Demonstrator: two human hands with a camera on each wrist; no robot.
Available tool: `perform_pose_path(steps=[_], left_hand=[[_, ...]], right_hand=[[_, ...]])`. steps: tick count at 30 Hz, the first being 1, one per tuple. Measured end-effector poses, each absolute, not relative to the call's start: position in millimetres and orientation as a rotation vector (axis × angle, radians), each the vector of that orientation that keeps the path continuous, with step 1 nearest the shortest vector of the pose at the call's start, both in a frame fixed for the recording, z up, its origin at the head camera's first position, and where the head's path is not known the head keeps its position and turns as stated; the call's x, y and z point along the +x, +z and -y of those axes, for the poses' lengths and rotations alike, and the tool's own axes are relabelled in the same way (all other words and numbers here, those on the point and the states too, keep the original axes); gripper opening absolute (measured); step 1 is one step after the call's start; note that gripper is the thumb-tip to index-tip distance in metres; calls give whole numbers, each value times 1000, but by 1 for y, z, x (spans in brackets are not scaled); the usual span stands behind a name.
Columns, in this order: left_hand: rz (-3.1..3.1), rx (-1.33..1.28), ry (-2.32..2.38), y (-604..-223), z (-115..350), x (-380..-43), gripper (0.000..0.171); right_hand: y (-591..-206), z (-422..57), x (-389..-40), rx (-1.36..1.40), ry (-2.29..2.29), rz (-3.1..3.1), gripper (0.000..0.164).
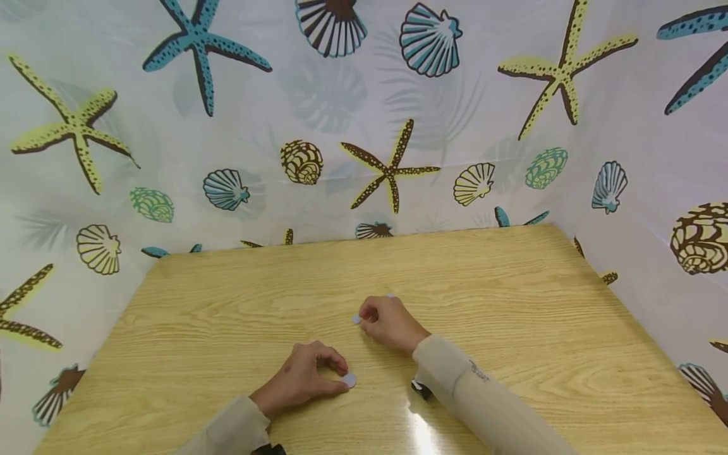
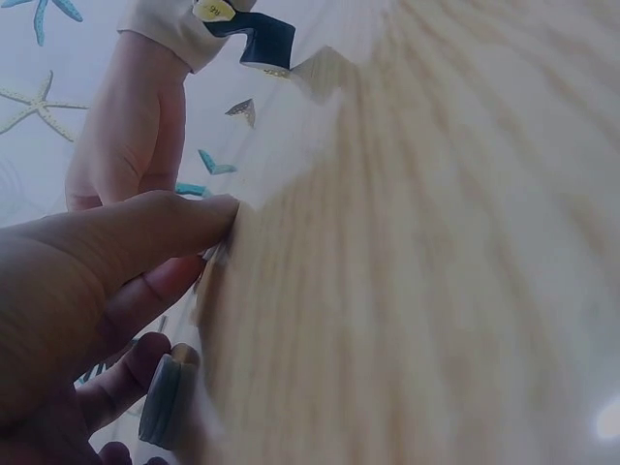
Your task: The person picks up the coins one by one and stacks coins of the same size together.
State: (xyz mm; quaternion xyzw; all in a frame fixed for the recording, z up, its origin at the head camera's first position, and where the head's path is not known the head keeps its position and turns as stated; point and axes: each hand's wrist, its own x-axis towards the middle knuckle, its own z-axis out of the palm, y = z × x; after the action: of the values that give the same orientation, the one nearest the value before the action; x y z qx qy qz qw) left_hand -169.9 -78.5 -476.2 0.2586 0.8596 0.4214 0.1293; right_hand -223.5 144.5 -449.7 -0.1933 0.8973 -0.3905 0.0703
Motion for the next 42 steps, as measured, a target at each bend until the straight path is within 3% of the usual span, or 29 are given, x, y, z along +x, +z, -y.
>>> perform_pose_path(steps=[17, 42], left_hand=[[-2505, 758, 1233, -475, 80, -174, 18], [-2496, 779, 1233, -480, 80, -169, 20]], right_hand=[[-452, -136, -245, -603, -1161, -2663, 11], [-455, -129, -243, -695, -1038, -2674, 14]])
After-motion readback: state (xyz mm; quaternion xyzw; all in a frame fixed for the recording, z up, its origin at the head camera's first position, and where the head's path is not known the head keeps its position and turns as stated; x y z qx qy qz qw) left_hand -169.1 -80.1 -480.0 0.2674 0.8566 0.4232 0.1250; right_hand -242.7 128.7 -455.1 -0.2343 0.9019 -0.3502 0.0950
